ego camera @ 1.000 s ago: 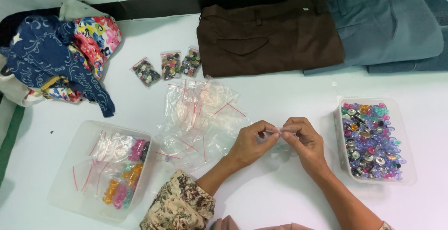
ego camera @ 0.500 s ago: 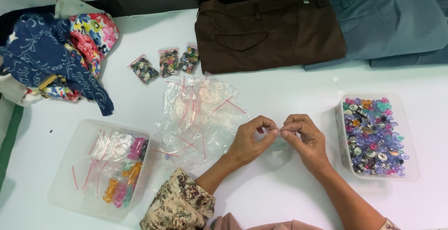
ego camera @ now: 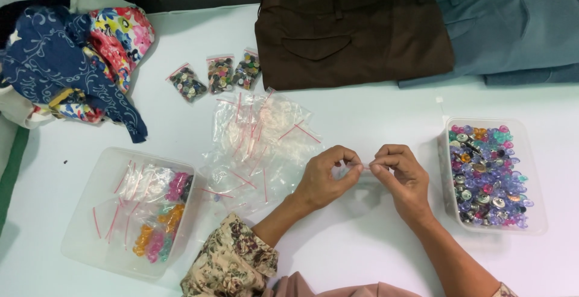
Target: Sorting and counting colorful buttons before placing them into small plastic bags.
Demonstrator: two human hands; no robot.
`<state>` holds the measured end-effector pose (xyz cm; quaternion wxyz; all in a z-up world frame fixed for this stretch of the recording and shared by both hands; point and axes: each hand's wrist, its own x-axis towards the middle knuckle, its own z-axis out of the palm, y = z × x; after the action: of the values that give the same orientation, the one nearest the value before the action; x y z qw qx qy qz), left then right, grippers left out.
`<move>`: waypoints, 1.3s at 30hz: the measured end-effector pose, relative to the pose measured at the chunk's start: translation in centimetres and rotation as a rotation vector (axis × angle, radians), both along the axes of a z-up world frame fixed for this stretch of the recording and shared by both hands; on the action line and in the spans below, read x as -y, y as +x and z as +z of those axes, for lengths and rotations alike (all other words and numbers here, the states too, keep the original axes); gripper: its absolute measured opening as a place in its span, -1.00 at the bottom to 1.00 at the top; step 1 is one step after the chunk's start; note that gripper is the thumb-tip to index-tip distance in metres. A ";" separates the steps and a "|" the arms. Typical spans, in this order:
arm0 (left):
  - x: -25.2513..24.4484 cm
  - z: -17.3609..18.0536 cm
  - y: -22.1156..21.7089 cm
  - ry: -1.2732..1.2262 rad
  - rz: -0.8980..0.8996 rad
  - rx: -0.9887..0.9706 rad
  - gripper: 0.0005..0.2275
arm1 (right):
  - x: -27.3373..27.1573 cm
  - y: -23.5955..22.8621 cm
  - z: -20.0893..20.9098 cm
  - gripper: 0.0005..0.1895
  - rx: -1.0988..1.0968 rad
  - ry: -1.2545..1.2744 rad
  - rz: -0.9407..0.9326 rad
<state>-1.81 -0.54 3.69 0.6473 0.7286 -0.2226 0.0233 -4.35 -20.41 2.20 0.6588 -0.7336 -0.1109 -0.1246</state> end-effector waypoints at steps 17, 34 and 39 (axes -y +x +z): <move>-0.4 0.0 0.3 -0.008 -0.001 -0.022 -0.97 | 0.2 0.4 0.0 -0.93 0.011 -0.005 0.000; -0.3 0.2 0.3 -0.040 -0.030 -0.076 -0.96 | -0.3 0.2 0.0 -0.86 -0.017 -0.003 0.068; 0.0 0.4 0.1 -0.077 -0.026 -0.004 -0.95 | -1.0 -0.1 -0.4 -0.92 -0.035 -0.048 0.165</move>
<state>-1.74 -0.53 4.13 0.6757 0.7001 -0.2298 0.0218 -4.47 -19.41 1.83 0.6508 -0.7396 -0.1625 -0.0545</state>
